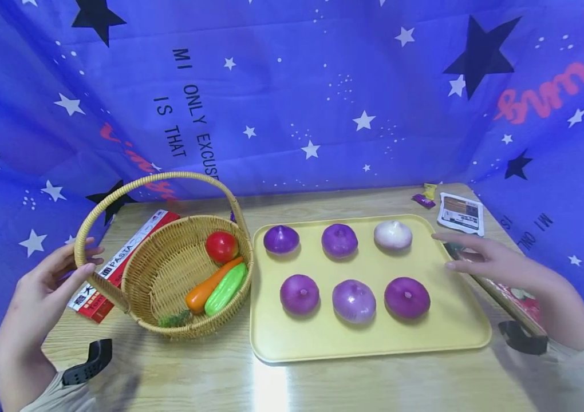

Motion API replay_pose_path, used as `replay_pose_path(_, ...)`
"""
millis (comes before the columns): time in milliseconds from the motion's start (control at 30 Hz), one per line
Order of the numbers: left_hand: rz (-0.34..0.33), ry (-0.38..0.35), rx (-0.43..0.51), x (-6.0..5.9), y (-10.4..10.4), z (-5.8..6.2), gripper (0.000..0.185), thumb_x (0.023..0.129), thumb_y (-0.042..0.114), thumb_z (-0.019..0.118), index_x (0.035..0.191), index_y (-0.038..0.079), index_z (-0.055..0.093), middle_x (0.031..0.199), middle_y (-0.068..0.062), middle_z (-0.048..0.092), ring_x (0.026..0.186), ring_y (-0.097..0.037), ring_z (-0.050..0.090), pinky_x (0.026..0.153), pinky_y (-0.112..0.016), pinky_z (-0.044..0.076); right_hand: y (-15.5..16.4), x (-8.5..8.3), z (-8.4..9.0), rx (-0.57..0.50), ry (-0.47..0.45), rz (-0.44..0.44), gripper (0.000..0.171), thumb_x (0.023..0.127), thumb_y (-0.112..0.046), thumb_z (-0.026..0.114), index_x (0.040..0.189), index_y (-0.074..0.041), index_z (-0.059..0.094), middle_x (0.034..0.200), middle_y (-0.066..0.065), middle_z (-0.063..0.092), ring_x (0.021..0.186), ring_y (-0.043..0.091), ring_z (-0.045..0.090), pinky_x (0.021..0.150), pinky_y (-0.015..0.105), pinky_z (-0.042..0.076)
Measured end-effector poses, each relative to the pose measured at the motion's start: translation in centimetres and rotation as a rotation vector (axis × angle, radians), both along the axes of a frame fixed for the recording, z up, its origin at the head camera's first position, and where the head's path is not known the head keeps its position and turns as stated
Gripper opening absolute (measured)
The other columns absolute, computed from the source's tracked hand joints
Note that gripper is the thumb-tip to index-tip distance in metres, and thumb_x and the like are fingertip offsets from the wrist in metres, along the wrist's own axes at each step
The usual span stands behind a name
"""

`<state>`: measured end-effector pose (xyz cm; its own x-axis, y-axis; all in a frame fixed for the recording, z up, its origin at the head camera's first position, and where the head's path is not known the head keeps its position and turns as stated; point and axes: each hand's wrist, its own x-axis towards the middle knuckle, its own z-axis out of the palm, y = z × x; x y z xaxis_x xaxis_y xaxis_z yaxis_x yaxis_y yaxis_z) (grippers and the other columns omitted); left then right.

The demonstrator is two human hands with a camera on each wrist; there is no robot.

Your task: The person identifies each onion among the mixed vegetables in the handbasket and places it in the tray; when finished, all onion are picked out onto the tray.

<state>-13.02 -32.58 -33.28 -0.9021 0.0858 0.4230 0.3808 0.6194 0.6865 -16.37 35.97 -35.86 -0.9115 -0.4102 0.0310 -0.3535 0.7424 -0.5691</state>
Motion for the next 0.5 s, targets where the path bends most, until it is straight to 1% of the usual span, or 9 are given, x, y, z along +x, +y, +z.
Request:
replay_pose_path(100,0.015,-0.023,-0.037,0.0,-0.2,0.5,0.04,0.094,0.003,0.053,0.134,0.006,0.05,0.115,0.027,0.058,0.102,0.017,0.056,0.084,0.003,0.042,-0.1,-0.2,1.5,0.02,0.001,-0.062,0.052,0.094,-0.02,0.058,0.143,-0.02,0.041,0.143,0.004,0.044,0.106,-0.021,0.042,0.081,0.007,0.043)
replay_pose_path(167,0.027,-0.047,-0.073,-0.1,-0.4,1.1,0.039,0.096,0.009,0.052,0.135,0.008,0.05,0.117,0.03,0.056,0.103,0.02,0.053,0.083,0.005,0.04,-0.6,-0.4,2.7,0.038,0.016,-0.096,0.054,0.095,-0.021,0.056,0.145,-0.023,0.037,0.145,0.013,0.041,0.109,-0.007,0.051,0.081,0.016,0.048)
replay_pose_path(233,0.063,-0.057,-0.13,-0.2,-0.3,1.9,0.041,0.097,0.015,0.051,0.138,0.014,0.047,0.115,0.036,0.052,0.1,0.024,0.048,0.081,0.007,0.036,-1.4,-0.6,4.1,0.042,0.02,-0.126,0.059,0.095,-0.025,0.057,0.147,-0.027,0.031,0.149,0.014,0.035,0.122,0.012,0.051,0.092,0.035,0.049)
replay_pose_path(267,0.083,-0.042,-0.154,-0.3,-0.1,2.5,0.042,0.097,0.017,0.051,0.139,0.016,0.047,0.108,0.034,0.053,0.094,0.023,0.048,0.074,0.007,0.035,-1.9,-0.8,4.8,0.038,0.04,-0.123,0.061,0.094,-0.024,0.057,0.148,-0.026,0.029,0.151,0.016,0.033,0.128,0.023,0.046,0.098,0.045,0.045)
replay_pose_path(333,0.119,0.009,-0.197,-0.5,1.0,4.1,0.044,0.098,0.02,0.05,0.141,0.019,0.044,0.122,0.025,0.055,0.111,0.014,0.048,0.094,-0.005,0.039,-3.1,-1.1,6.2,0.035,0.076,-0.117,0.066,0.094,-0.025,0.058,0.15,-0.025,0.024,0.155,0.016,0.023,0.139,0.041,0.027,0.107,0.063,0.029)
replay_pose_path(367,0.141,0.043,-0.218,-0.7,1.8,5.0,0.046,0.098,0.023,0.05,0.143,0.02,0.042,0.129,0.019,0.053,0.12,0.009,0.045,0.104,-0.013,0.037,-3.8,-1.2,6.8,0.028,0.09,-0.109,0.068,0.093,-0.026,0.058,0.151,-0.023,0.022,0.156,0.016,0.019,0.141,0.042,0.02,0.109,0.066,0.023)
replay_pose_path(400,0.151,0.106,-0.226,-1.0,2.9,6.0,0.047,0.097,0.024,0.051,0.143,0.02,0.042,0.135,0.011,0.051,0.128,0.001,0.042,0.112,-0.023,0.033,-4.6,-1.4,7.4,0.035,0.106,-0.1,0.071,0.093,-0.026,0.059,0.151,-0.02,0.02,0.157,0.017,0.014,0.144,0.043,0.01,0.109,0.071,0.014)
replay_pose_path(467,0.153,0.234,-0.248,-1.7,5.7,7.8,0.049,0.097,0.033,0.051,0.142,0.016,0.042,0.149,-0.007,0.039,0.142,-0.019,0.028,0.12,-0.046,0.02,-6.3,-1.7,8.4,0.074,0.156,-0.086,0.075,0.092,-0.029,0.059,0.152,-0.016,0.015,0.159,0.017,0.005,0.146,0.04,0.0,0.112,0.07,0.006)
replay_pose_path(500,0.148,0.285,-0.276,-2.0,7.2,8.6,0.053,0.097,0.04,0.048,0.143,0.015,0.041,0.156,-0.008,0.025,0.148,-0.025,0.013,0.121,-0.054,0.006,-7.3,-1.8,8.8,0.1,0.179,-0.082,0.078,0.092,-0.031,0.06,0.152,-0.016,0.013,0.159,0.016,0.002,0.147,0.038,-0.003,0.113,0.069,0.004)
